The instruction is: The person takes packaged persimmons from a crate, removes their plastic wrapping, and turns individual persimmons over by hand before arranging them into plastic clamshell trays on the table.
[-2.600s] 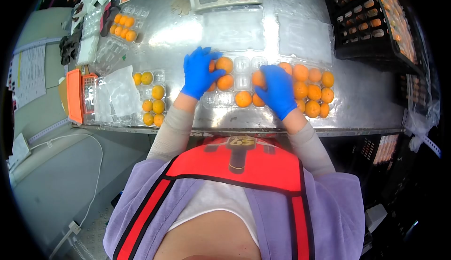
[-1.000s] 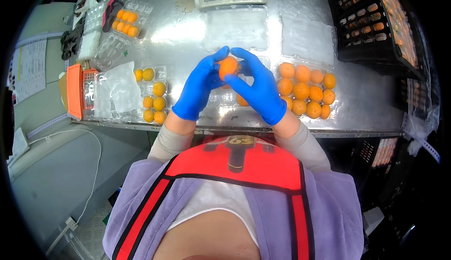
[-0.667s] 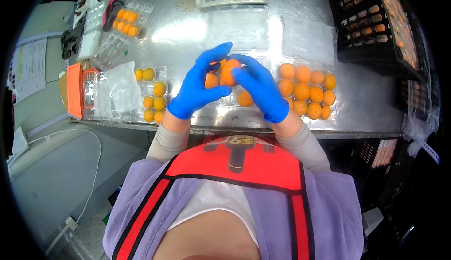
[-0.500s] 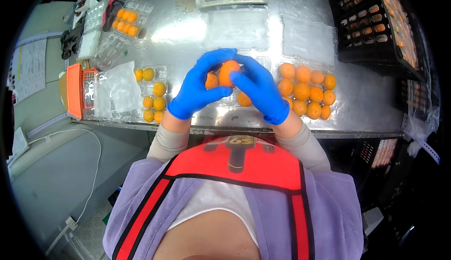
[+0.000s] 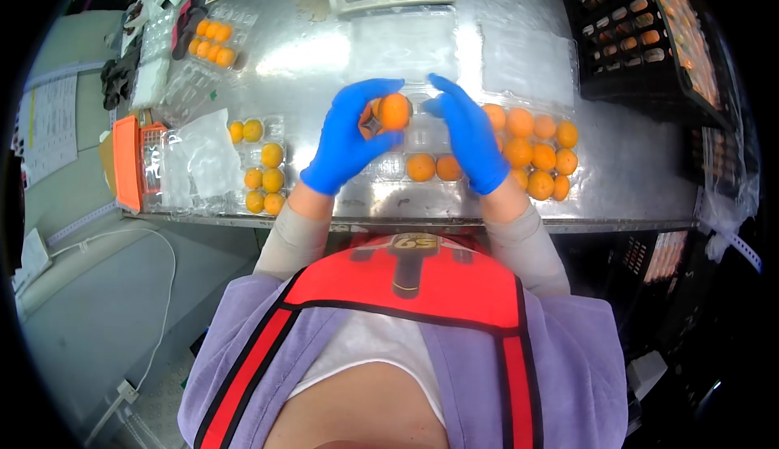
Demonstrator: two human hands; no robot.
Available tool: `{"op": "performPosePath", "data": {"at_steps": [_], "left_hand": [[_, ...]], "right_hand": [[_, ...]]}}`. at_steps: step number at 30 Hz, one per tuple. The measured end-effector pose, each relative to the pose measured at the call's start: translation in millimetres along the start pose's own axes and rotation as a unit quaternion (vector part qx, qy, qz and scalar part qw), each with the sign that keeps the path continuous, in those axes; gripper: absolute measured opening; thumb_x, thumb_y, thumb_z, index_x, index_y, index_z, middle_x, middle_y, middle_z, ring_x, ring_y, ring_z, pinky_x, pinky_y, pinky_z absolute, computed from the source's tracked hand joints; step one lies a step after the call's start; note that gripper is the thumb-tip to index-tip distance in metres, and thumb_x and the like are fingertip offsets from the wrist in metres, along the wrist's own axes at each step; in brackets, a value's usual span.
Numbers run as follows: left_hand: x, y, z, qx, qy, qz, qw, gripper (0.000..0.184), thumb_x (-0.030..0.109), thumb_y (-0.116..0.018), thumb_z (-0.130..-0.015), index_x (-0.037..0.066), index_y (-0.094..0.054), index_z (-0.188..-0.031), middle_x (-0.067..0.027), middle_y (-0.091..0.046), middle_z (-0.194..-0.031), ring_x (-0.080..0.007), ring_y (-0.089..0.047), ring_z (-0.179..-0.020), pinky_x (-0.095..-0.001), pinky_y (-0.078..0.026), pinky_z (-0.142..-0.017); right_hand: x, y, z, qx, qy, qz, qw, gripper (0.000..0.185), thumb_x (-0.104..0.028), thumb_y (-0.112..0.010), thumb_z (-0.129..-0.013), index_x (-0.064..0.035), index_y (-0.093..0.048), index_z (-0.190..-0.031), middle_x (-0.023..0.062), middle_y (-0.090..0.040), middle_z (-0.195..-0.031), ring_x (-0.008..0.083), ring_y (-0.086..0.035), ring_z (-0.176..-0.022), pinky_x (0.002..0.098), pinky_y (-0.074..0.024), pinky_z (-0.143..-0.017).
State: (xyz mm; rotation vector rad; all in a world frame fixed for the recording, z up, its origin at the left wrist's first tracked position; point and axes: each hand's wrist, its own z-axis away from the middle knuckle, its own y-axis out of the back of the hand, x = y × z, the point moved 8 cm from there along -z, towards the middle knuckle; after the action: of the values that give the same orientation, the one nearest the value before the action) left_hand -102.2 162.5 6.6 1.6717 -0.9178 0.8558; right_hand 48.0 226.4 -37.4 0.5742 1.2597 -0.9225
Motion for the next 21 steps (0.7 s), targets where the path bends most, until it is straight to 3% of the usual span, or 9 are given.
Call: {"op": "performPosePath", "data": {"at_steps": [2, 4, 5, 6, 7, 8, 9, 15, 21], "left_hand": [[-18.0, -3.9, -4.8, 0.027, 0.004, -0.038, 0.999, 0.051, 0.016, -0.075, -0.064, 0.015, -0.060, -0.113, -0.0077, -0.061, -0.107, -0.0294, -0.055, -0.103, -0.0378, -0.044, -0.088], [-37.1, -19.8, -13.3, -0.014, 0.038, -0.120, 0.992, 0.052, 0.017, -0.076, -0.064, 0.011, -0.061, -0.113, -0.0094, -0.063, -0.098, -0.0263, -0.060, -0.087, -0.0360, -0.045, -0.085], [-46.5, -28.1, -16.2, -0.016, 0.035, -0.117, 0.992, 0.052, 0.017, -0.076, -0.064, 0.011, -0.061, -0.113, -0.0094, -0.063, -0.098, -0.0263, -0.060, -0.087, -0.0360, -0.045, -0.085], [-48.5, -38.4, -21.1, -0.013, 0.015, -0.204, 0.979, 0.050, 0.022, -0.076, -0.064, 0.011, -0.062, -0.110, -0.0096, -0.064, -0.094, -0.0270, -0.061, -0.082, -0.0370, -0.046, -0.082], [-50.3, -44.2, -22.3, -0.007, -0.003, -0.295, 0.955, 0.048, 0.026, -0.076, -0.063, 0.011, -0.064, -0.107, -0.0098, -0.065, -0.090, -0.0277, -0.061, -0.078, -0.0380, -0.046, -0.079], [-54.5, -49.1, -21.6, -0.010, -0.005, -0.295, 0.955, 0.048, 0.026, -0.076, -0.063, 0.011, -0.064, -0.107, -0.0098, -0.065, -0.090, -0.0277, -0.061, -0.078, -0.0380, -0.046, -0.079], [-55.8, -51.1, -22.6, -0.011, 0.007, -0.317, 0.948, 0.046, 0.029, -0.076, -0.062, 0.011, -0.065, -0.104, -0.0101, -0.065, -0.090, -0.0280, -0.061, -0.080, -0.0384, -0.045, -0.079], [-52.2, -58.9, -26.0, -0.013, 0.016, -0.389, 0.921, 0.040, 0.039, -0.077, -0.060, 0.011, -0.068, -0.088, -0.0084, -0.063, -0.084, -0.0266, -0.059, -0.080, -0.0384, -0.044, -0.076], [-51.5, -61.9, -24.7, -0.032, 0.027, -0.455, 0.889, 0.040, 0.046, -0.075, -0.061, 0.012, -0.067, -0.081, -0.0065, -0.061, -0.081, -0.0242, -0.057, -0.081, -0.0389, -0.039, -0.078]], "right_hand": [[22.9, 24.7, 2.3, 0.019, 0.030, 0.016, 0.999, 0.040, -0.018, -0.052, -0.092, -0.0067, -0.049, -0.130, 0.0070, -0.062, -0.100, 0.0159, -0.058, -0.094, 0.0291, -0.0441, -0.087], [29.2, 32.7, 17.0, 0.008, 0.058, 0.307, 0.950, 0.049, -0.021, -0.062, -0.086, -0.0103, -0.049, -0.131, 0.0089, -0.063, -0.097, 0.0184, -0.060, -0.089, 0.0305, -0.0449, -0.086], [30.3, 30.2, 26.7, -0.020, 0.051, 0.384, 0.922, 0.051, -0.018, -0.068, -0.076, -0.0118, -0.054, -0.125, 0.0103, -0.062, -0.097, 0.0243, -0.059, -0.090, 0.0350, -0.0456, -0.082], [30.6, 34.6, 37.3, -0.012, 0.048, 0.388, 0.920, 0.051, -0.018, -0.068, -0.076, -0.0118, -0.054, -0.125, 0.0103, -0.062, -0.097, 0.0243, -0.059, -0.090, 0.0350, -0.0456, -0.082], [24.3, 21.1, 47.9, -0.042, 0.142, 0.479, 0.865, 0.049, -0.016, -0.067, -0.074, -0.0116, -0.055, -0.121, 0.0094, -0.061, -0.099, 0.0262, -0.057, -0.093, 0.0370, -0.0449, -0.082], [21.9, 5.0, 59.2, -0.070, 0.233, 0.560, 0.792, 0.046, -0.013, -0.067, -0.071, -0.0113, -0.056, -0.116, 0.0085, -0.061, -0.100, 0.0281, -0.056, -0.096, 0.0391, -0.0443, -0.082], [27.9, 3.5, 61.2, -0.070, 0.216, 0.561, 0.796, 0.045, -0.011, -0.066, -0.066, -0.0119, -0.056, -0.111, 0.0067, -0.058, -0.104, 0.0294, -0.051, -0.103, 0.0425, -0.0408, -0.085], [40.9, 1.4, 60.1, -0.055, 0.216, 0.589, 0.777, 0.050, -0.014, -0.067, -0.066, -0.0126, -0.055, -0.115, 0.0062, -0.057, -0.107, 0.0275, -0.049, -0.107, 0.0438, -0.0355, -0.092], [40.2, 4.8, 56.9, -0.069, 0.241, 0.582, 0.773, 0.049, -0.015, -0.068, -0.067, -0.0134, -0.056, -0.115, 0.0053, -0.058, -0.096, 0.0256, -0.054, -0.096, 0.0425, -0.0371, -0.087]]}}
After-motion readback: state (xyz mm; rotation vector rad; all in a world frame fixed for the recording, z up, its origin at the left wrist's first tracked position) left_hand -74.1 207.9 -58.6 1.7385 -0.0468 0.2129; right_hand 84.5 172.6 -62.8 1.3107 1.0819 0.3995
